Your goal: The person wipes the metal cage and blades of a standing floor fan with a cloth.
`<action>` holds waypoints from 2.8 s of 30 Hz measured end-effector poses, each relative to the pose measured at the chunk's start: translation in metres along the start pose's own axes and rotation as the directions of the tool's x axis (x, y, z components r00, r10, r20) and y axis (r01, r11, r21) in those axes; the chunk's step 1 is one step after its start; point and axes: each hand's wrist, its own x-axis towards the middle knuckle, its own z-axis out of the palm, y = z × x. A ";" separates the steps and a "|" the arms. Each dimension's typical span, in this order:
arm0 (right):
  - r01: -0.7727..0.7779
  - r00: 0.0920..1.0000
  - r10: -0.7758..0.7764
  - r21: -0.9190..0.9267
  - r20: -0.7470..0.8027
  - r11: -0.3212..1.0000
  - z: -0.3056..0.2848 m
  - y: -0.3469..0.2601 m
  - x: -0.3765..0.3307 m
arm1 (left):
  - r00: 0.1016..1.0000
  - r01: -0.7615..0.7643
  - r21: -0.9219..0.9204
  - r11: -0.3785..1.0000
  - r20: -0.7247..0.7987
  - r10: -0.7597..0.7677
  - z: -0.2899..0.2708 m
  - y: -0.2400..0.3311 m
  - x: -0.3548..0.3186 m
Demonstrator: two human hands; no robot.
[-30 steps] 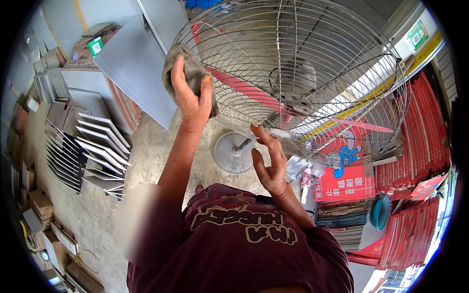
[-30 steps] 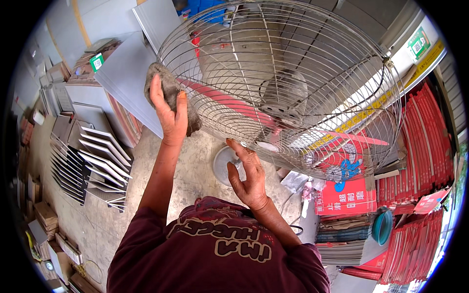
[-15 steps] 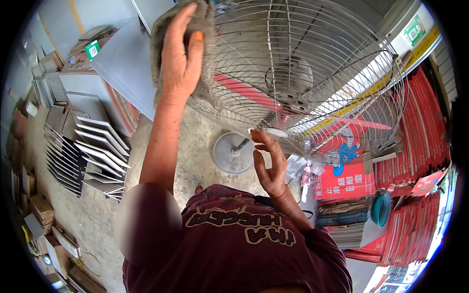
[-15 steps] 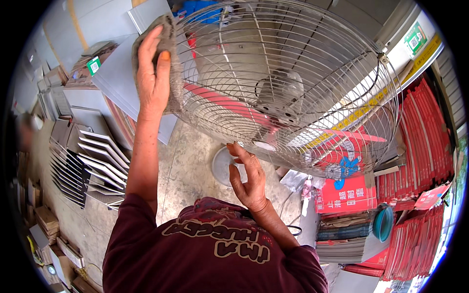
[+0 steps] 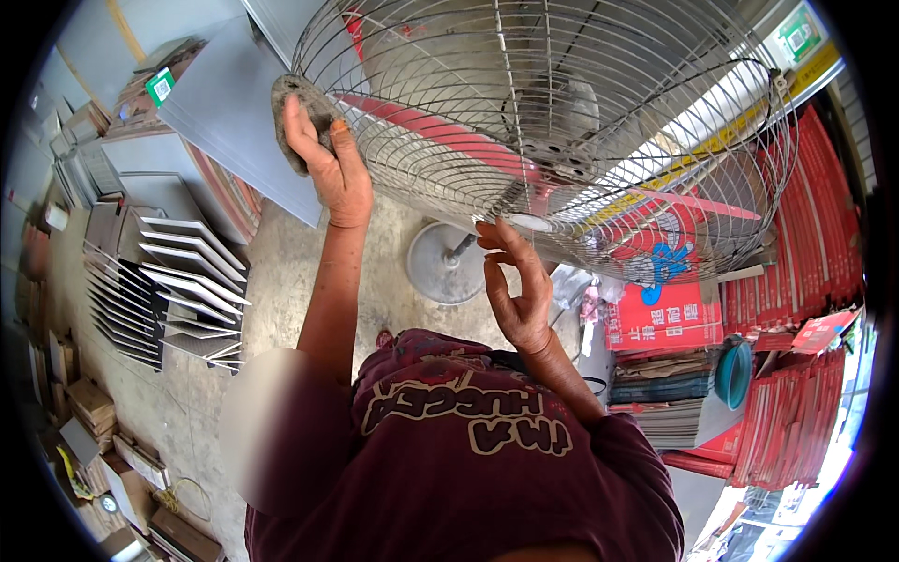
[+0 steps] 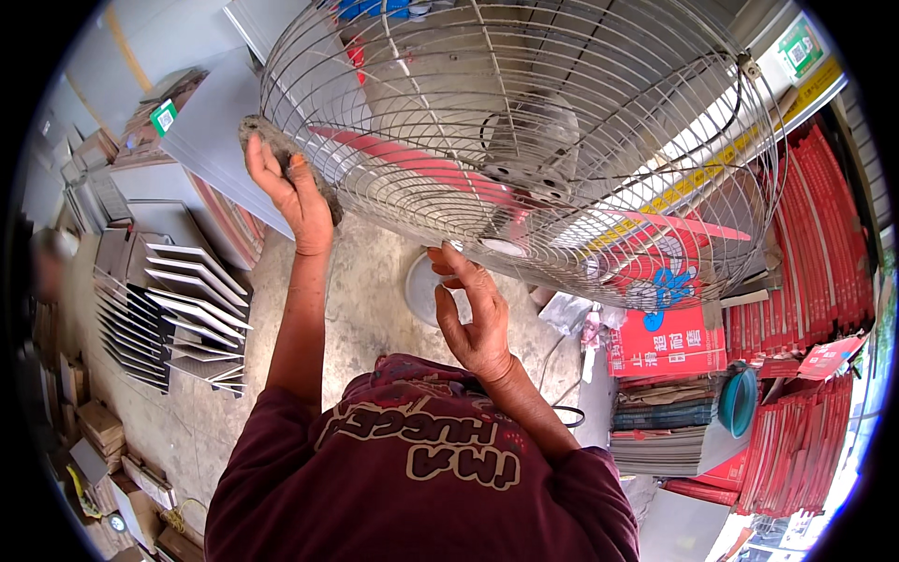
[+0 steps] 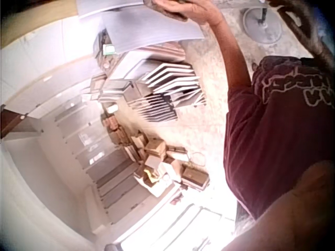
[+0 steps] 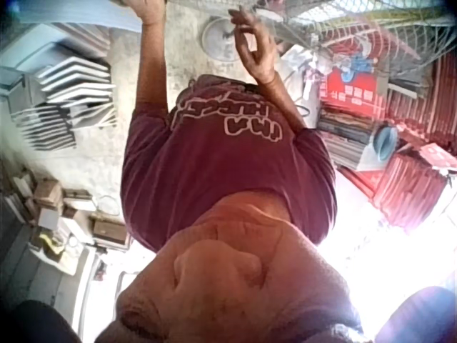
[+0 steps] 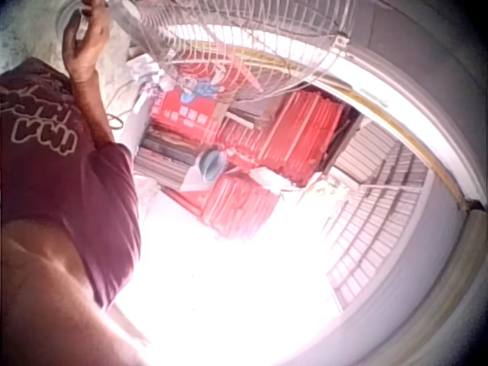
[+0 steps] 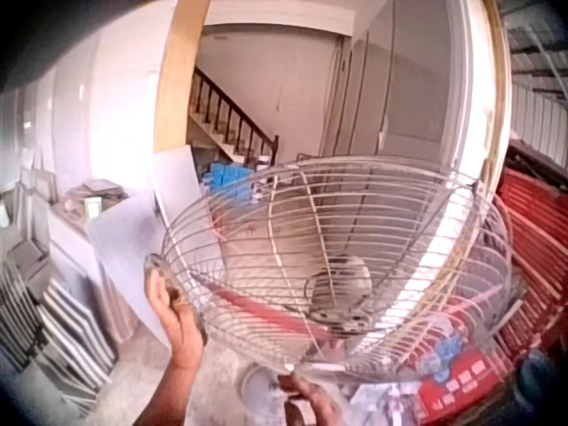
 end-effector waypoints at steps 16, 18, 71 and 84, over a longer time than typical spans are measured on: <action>-0.001 0.999 0.000 0.025 0.033 1.000 -0.005 -0.001 -0.004 | 0.962 -0.220 0.153 0.963 0.197 0.189 0.015 -0.010 -0.056; 0.013 0.999 -0.013 0.019 0.036 1.000 -0.005 0.000 -0.004 | 0.969 -0.209 0.180 0.961 0.171 0.179 0.013 -0.014 -0.058; -0.299 0.934 0.335 -0.244 0.124 0.923 0.028 0.037 0.000 | 0.851 0.459 -0.694 0.554 0.164 -0.499 0.019 0.079 -0.070; -0.456 0.890 0.455 -0.053 -0.028 0.889 0.005 0.053 0.008 | 0.904 0.424 -0.379 0.822 0.136 -0.404 -0.018 0.050 -0.064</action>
